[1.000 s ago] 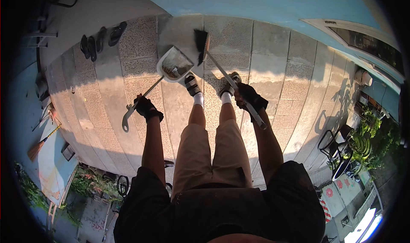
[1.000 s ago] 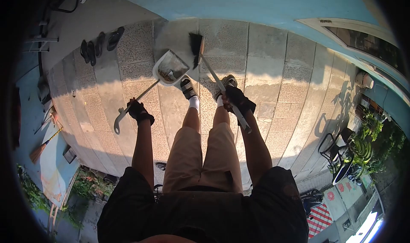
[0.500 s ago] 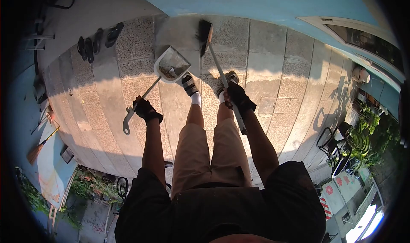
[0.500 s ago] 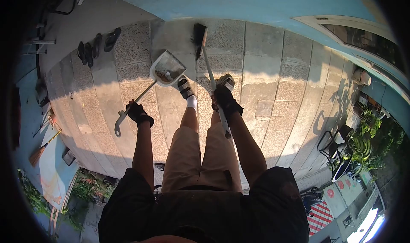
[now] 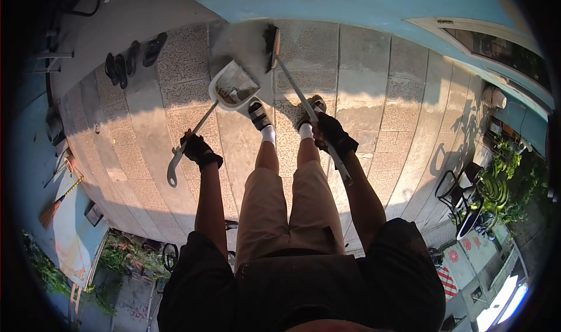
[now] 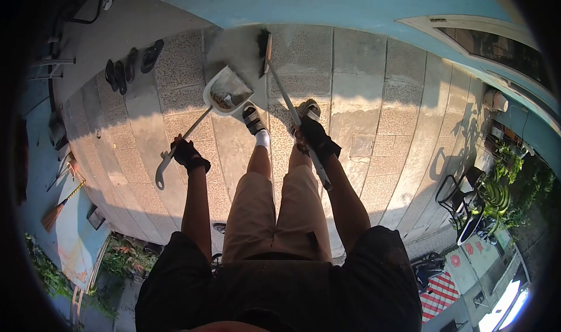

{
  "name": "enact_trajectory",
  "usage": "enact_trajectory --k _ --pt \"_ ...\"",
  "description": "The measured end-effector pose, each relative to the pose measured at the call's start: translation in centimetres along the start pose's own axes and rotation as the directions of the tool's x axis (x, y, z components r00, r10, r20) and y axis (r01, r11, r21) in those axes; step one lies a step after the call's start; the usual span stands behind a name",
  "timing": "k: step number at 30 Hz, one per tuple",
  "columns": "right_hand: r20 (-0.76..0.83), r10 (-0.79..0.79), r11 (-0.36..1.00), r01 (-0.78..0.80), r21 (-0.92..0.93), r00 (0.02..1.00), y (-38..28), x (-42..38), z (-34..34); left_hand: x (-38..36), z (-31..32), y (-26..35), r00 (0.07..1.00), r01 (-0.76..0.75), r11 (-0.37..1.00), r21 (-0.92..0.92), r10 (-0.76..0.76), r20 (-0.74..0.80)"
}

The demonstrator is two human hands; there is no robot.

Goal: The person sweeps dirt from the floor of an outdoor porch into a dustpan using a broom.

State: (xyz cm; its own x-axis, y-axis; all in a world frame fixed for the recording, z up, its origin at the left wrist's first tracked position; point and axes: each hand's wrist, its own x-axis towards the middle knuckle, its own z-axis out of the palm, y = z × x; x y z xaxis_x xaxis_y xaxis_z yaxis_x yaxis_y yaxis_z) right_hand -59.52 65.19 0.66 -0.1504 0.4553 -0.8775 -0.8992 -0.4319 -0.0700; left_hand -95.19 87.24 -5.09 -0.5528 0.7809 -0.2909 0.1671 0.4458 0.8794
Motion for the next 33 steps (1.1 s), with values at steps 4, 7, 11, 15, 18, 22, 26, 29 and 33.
enact_trajectory --k 4,7,11,15,18,22,26,29,33 --pt "-0.118 -0.161 0.986 0.155 -0.063 0.980 -2.8 -1.0 -0.5 0.2 0.3 0.1 1.000 -0.004 0.997 0.073 0.004 0.000" --pt "-0.110 -0.226 0.967 0.209 -0.146 0.968 -3.2 -3.8 -1.1 1.6 -0.1 -2.5 0.977 -0.213 0.942 0.259 0.205 0.058" --pt "-0.264 -0.138 0.980 0.093 -0.177 0.955 -3.8 -9.3 -2.6 -2.5 2.6 3.3 0.955 -0.296 0.856 0.423 0.276 0.109" --pt "-0.433 -0.272 0.887 0.050 -0.458 0.860 -2.9 -13.6 -2.0 -4.8 5.3 7.2 0.929 -0.369 0.743 0.559 0.305 0.207" --pt "-0.442 -0.401 0.810 0.085 -0.580 0.803 -2.7 -10.5 -4.5 -5.4 7.3 7.8 0.869 -0.494 0.693 0.525 0.387 0.308" --pt "-0.335 -0.465 0.831 0.274 -0.483 0.819 -3.2 -3.7 -5.6 -5.8 11.0 7.6 0.808 -0.584 0.735 0.346 0.480 0.343" --pt "-0.378 -0.488 0.586 -0.026 -0.810 0.787 0.5 -2.3 -4.0 -7.8 14.5 9.5 0.817 -0.575 0.630 0.521 0.412 0.403" --pt "-0.346 -0.458 0.464 -0.112 -0.879 0.819 2.2 -5.2 -4.6 -9.8 17.0 10.1 0.831 -0.520 0.769 0.372 0.354 0.429" --pt "-0.350 -0.452 0.459 -0.122 -0.880 0.820 1.3 -8.6 -3.6 -10.8 20.2 9.9 0.830 -0.491 0.827 0.273 0.350 0.435"
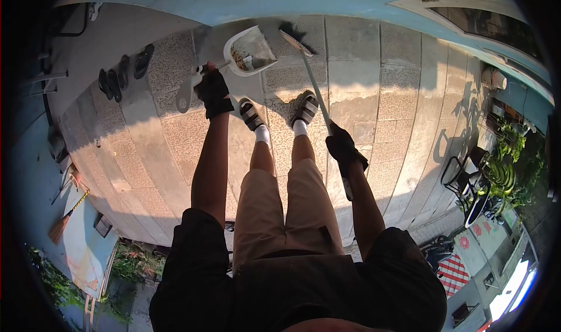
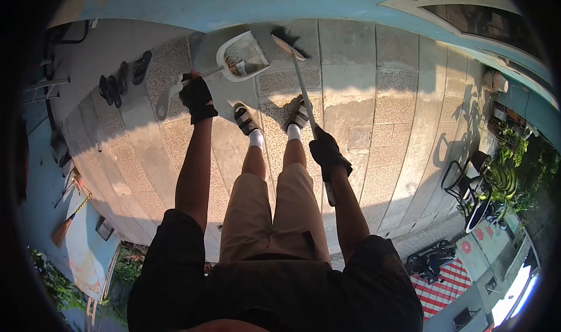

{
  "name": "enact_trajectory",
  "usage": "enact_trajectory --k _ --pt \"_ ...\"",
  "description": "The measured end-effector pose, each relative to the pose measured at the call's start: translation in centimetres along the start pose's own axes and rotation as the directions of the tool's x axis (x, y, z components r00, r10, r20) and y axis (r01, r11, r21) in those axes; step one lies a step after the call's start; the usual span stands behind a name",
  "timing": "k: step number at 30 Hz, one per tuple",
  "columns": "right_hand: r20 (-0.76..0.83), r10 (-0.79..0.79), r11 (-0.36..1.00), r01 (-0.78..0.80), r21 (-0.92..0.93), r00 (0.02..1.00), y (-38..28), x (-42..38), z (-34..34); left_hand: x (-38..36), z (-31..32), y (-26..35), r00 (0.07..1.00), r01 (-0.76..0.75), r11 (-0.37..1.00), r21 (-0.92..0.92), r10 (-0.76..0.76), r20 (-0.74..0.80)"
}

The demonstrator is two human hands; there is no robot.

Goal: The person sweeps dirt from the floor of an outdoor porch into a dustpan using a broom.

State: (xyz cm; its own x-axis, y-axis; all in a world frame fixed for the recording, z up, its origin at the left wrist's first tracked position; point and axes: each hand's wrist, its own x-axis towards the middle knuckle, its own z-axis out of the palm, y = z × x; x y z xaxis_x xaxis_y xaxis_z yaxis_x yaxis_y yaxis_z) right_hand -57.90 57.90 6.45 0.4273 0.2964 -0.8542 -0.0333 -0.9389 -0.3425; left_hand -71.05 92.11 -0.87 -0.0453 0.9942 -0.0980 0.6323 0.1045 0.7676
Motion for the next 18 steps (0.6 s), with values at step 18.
enact_trajectory --k 18 --pt "0.025 -0.076 0.990 0.079 -0.115 0.997 0.7 -0.1 -1.7 1.3 7.2 -0.8 0.947 -0.309 0.939 0.150 0.291 0.133"
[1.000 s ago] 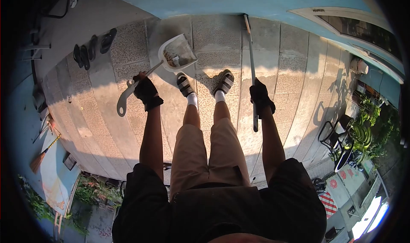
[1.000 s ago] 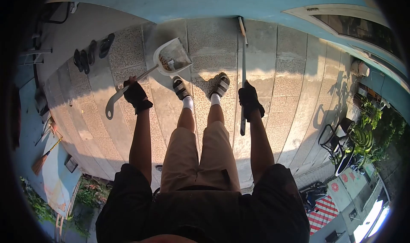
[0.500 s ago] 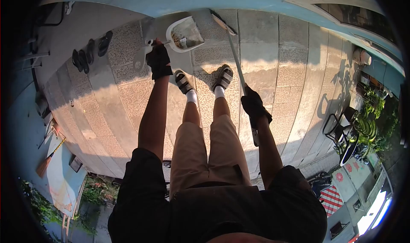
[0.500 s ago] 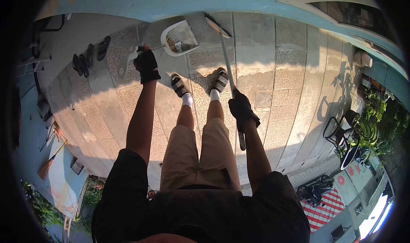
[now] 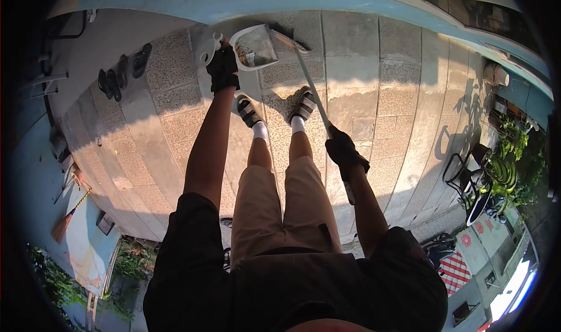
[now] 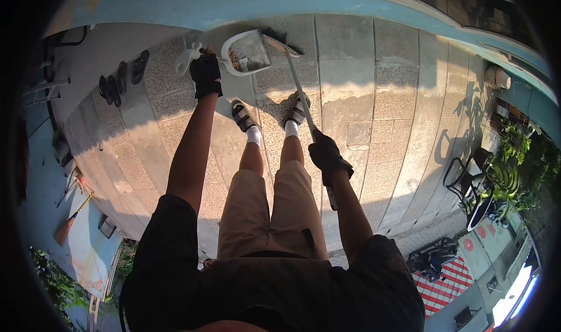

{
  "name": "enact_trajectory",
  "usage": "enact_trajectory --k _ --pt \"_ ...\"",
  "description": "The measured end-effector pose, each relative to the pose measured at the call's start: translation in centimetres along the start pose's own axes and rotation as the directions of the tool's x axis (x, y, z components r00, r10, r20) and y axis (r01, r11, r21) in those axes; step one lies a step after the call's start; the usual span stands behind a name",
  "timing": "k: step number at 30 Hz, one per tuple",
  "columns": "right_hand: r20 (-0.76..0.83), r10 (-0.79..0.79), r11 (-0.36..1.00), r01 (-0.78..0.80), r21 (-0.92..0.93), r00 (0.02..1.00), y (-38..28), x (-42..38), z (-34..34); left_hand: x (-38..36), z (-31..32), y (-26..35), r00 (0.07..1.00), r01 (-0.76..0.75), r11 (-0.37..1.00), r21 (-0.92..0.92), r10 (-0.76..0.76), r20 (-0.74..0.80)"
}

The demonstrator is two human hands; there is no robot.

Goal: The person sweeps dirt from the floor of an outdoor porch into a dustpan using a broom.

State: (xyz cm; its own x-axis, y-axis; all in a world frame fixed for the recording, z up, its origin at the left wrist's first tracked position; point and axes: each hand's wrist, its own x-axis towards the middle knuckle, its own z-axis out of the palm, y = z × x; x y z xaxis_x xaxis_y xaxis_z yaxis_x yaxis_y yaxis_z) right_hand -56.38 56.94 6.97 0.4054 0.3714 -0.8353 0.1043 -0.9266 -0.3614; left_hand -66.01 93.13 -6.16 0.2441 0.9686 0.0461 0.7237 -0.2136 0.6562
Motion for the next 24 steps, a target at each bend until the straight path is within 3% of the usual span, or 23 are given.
enact_trajectory --k 3,5,6,8,9,12,15,19,22,24 --pt "-0.046 0.002 1.000 -0.001 0.016 0.999 -0.4 1.2 -0.8 0.1 -0.7 0.4 1.000 0.005 0.998 -0.059 -0.005 -0.004" --pt "-0.022 0.067 0.995 -0.065 0.075 0.998 -2.7 3.7 -1.8 0.2 -1.3 0.7 0.984 0.118 0.991 -0.062 -0.108 0.141" --pt "-0.019 0.073 0.991 -0.071 0.110 0.997 -3.5 5.0 -1.9 -0.1 -1.2 0.4 0.984 0.119 0.991 -0.059 -0.110 0.141" --pt "0.023 0.079 0.997 -0.080 0.013 0.997 -2.3 8.1 0.5 -0.3 -0.7 0.2 0.999 0.018 0.997 -0.075 -0.015 0.036" --pt "0.034 -0.044 0.996 0.046 -0.082 0.998 -0.3 9.5 2.8 -0.5 -0.8 0.3 0.999 0.019 0.997 -0.073 -0.016 0.040" --pt "0.031 -0.035 0.992 0.039 -0.124 0.999 1.4 7.0 5.9 -1.3 -1.2 0.3 0.994 0.102 0.992 -0.077 -0.098 0.058" --pt "0.108 0.011 0.998 -0.004 -0.065 0.994 0.2 1.7 3.9 -1.0 -0.2 -0.9 0.985 0.163 0.956 -0.244 -0.142 0.101" --pt "0.065 0.044 0.998 -0.047 0.047 0.997 -1.3 -0.7 1.4 -1.1 -0.3 -1.4 0.997 0.054 0.992 -0.114 -0.048 0.056" --pt "0.002 0.089 0.978 -0.088 0.191 0.996 -2.4 0.1 0.8 -1.3 -0.9 -1.2 0.999 0.043 0.988 -0.146 -0.038 0.034" --pt "-0.026 0.115 0.953 -0.103 0.286 0.993 -2.6 1.6 1.4 -1.4 -1.5 -0.6 0.998 0.054 0.997 -0.062 -0.051 0.044"
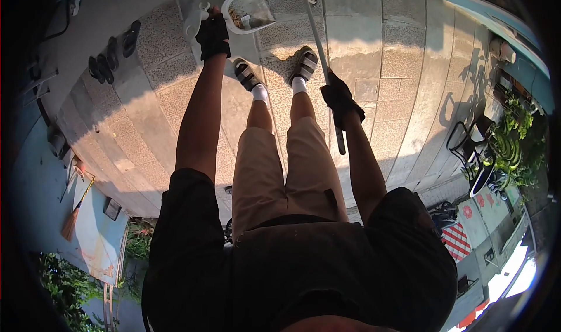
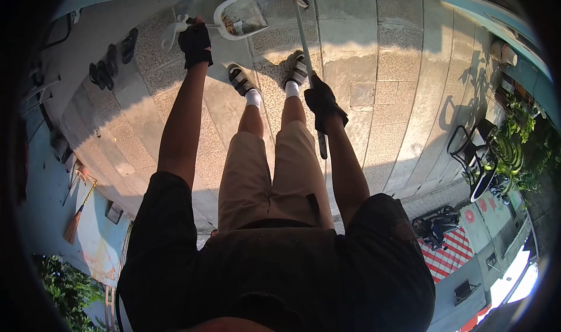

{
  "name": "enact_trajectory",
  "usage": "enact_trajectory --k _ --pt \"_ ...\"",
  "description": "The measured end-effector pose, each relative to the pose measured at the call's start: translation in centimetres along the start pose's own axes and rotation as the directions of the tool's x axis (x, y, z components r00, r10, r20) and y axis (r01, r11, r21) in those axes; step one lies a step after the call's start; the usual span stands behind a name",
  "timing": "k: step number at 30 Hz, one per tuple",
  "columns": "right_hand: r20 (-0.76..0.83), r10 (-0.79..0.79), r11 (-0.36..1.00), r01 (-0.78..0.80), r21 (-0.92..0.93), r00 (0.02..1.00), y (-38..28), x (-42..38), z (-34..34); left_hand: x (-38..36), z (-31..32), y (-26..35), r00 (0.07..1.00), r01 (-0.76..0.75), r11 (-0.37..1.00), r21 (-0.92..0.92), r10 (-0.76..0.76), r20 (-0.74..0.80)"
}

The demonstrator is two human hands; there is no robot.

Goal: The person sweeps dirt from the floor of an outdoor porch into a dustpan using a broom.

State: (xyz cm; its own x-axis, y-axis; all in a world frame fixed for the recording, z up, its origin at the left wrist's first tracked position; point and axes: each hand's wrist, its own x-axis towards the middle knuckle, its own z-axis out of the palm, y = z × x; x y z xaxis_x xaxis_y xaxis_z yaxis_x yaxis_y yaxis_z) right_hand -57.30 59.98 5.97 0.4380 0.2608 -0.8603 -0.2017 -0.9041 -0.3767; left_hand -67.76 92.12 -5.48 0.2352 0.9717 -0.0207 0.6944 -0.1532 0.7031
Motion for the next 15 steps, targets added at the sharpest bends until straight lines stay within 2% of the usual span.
enact_trajectory --k 2,4,5,7,10,11,12,15 --pt "-0.012 -0.030 1.000 0.030 -0.005 0.999 0.9 2.0 1.6 0.1 0.0 0.0 1.000 0.009 1.000 0.019 -0.009 -0.004" --pt "-0.047 -0.242 0.936 0.220 -0.275 0.969 6.1 7.8 6.4 0.1 0.2 -0.5 1.000 -0.017 0.999 0.036 0.017 -0.001" --pt "-0.048 -0.234 0.938 0.212 -0.275 0.971 6.0 7.2 6.6 0.1 0.3 -0.9 0.999 -0.029 0.997 0.077 0.028 0.019" --pt "0.121 -0.109 0.963 0.135 -0.232 0.987 3.7 4.7 5.7 0.1 0.6 -1.5 0.998 -0.044 0.992 0.115 0.038 0.050" --pt "0.373 0.058 0.980 0.018 -0.196 0.926 -2.3 0.1 3.0 0.3 0.8 -1.8 0.998 -0.042 0.993 0.107 0.036 0.060" --pt "0.414 0.068 0.982 0.013 -0.189 0.908 -3.5 -0.9 2.3 0.2 0.9 -2.0 0.996 -0.073 0.996 0.057 0.070 0.053" --pt "0.410 0.056 0.986 0.015 -0.168 0.910 -3.8 -1.2 2.0 0.1 1.0 -2.1 0.993 -0.106 0.994 0.007 0.105 0.044" --pt "0.310 0.012 0.996 0.016 -0.089 0.951 -3.3 -2.0 1.0 0.2 0.9 -2.8 0.992 -0.083 0.997 -0.001 0.083 0.094"
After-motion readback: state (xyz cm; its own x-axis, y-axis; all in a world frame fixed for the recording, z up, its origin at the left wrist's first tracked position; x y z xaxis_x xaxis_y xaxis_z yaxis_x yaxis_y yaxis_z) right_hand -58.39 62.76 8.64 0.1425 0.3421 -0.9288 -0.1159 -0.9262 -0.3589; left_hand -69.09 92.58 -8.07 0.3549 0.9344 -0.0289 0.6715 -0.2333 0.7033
